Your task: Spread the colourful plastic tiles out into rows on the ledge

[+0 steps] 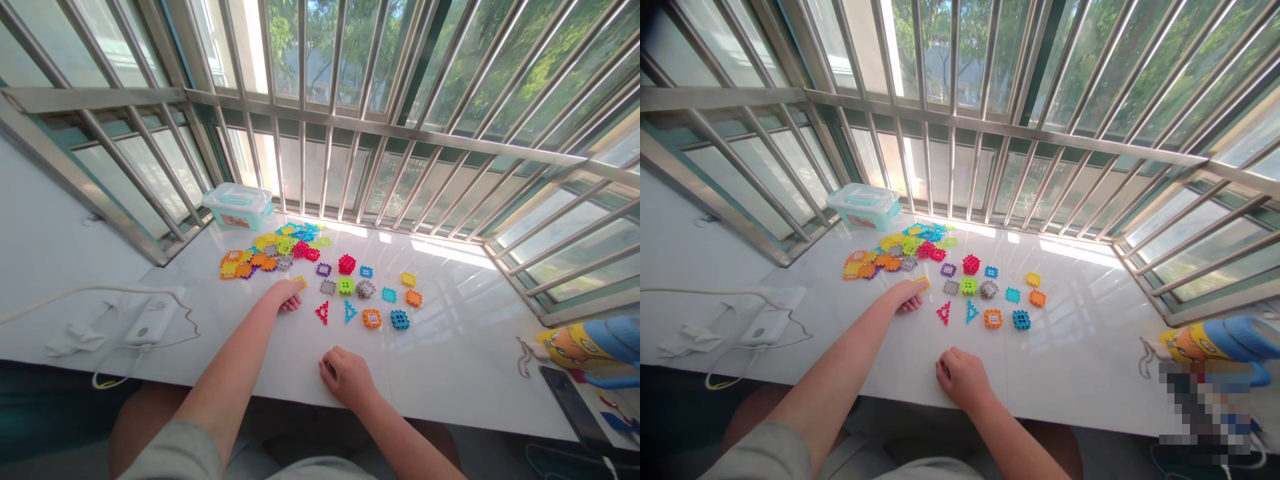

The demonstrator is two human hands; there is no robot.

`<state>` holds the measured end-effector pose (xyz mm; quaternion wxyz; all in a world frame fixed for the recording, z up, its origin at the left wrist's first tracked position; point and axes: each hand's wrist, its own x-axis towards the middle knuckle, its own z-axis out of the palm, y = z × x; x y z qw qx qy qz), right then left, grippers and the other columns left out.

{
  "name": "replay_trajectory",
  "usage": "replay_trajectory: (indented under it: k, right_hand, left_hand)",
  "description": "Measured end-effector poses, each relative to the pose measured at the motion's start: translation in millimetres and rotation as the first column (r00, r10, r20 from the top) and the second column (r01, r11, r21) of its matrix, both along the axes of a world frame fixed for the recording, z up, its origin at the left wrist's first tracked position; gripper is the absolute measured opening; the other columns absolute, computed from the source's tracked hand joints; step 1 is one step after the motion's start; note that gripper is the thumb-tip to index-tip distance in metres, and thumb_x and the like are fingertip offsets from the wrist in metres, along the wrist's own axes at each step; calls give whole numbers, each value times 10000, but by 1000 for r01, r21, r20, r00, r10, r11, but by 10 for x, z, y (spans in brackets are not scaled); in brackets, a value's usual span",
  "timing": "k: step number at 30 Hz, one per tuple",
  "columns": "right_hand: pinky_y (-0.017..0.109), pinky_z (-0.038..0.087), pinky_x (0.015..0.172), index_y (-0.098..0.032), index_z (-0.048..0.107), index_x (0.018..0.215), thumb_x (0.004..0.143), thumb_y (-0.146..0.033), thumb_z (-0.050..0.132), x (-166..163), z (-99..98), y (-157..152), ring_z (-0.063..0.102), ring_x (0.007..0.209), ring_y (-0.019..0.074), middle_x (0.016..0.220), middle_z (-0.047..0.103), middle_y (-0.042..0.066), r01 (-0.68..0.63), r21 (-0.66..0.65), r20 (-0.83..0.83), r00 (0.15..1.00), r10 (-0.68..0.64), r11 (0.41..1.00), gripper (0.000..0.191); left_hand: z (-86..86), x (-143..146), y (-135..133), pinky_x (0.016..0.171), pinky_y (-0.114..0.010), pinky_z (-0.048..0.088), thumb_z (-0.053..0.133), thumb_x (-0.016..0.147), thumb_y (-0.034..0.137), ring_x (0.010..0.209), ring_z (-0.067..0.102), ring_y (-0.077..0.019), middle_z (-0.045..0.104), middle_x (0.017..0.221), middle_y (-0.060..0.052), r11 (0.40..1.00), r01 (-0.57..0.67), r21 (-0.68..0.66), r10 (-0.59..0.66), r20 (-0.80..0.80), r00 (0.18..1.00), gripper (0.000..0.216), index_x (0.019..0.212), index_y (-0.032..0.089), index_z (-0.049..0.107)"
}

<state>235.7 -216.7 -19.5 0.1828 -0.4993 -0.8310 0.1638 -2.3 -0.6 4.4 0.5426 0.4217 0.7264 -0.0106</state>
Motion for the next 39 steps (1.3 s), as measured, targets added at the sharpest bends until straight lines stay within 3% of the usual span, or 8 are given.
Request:
replay_trajectory:
  k: [15,23,29,35,39]
  right_hand:
    - [263,314,665,-237,581,898,1016,-301,511,-2,7,-1,595,719,135,823,636,-15,7,-3,0,1000,-7,1000,151]
    - [259,337,669,-234,597,917,1016,-290,509,-17,18,-2,600,728,137,858,631,-1,15,13,26,1000,-15,1000,144]
    - [248,420,717,-243,609,1026,1015,-272,496,-42,70,-11,646,800,145,1088,659,38,7,24,24,1000,-7,1000,117]
    - [299,503,792,-264,579,1198,966,-255,547,-62,102,-7,700,939,199,1517,529,86,-14,23,68,998,12,1000,233]
    - [311,515,779,-265,575,1220,974,-282,535,-75,112,-3,708,944,207,1590,462,84,-6,22,116,993,3,1000,250]
  left_hand:
    - [-136,-70,-44,415,-223,381,731,656,827,461,577,-113,735,722,-95,994,81,76,-82,11,997,657,716,174,695]
    - [-109,-115,-44,431,-206,384,834,585,760,491,565,-94,744,773,-70,985,161,55,-165,61,984,617,767,183,710]
    - [-43,-107,-53,429,-216,379,825,576,792,493,567,-108,730,734,-73,979,196,62,-200,59,978,639,746,188,706]
    - [-34,-38,-44,454,-271,434,448,810,910,496,611,-156,733,714,-131,995,73,72,-73,3,997,803,672,157,694]
    - [-68,-47,-39,440,-248,417,650,749,838,487,592,-133,736,722,-118,992,104,71,-105,10,994,691,681,152,701]
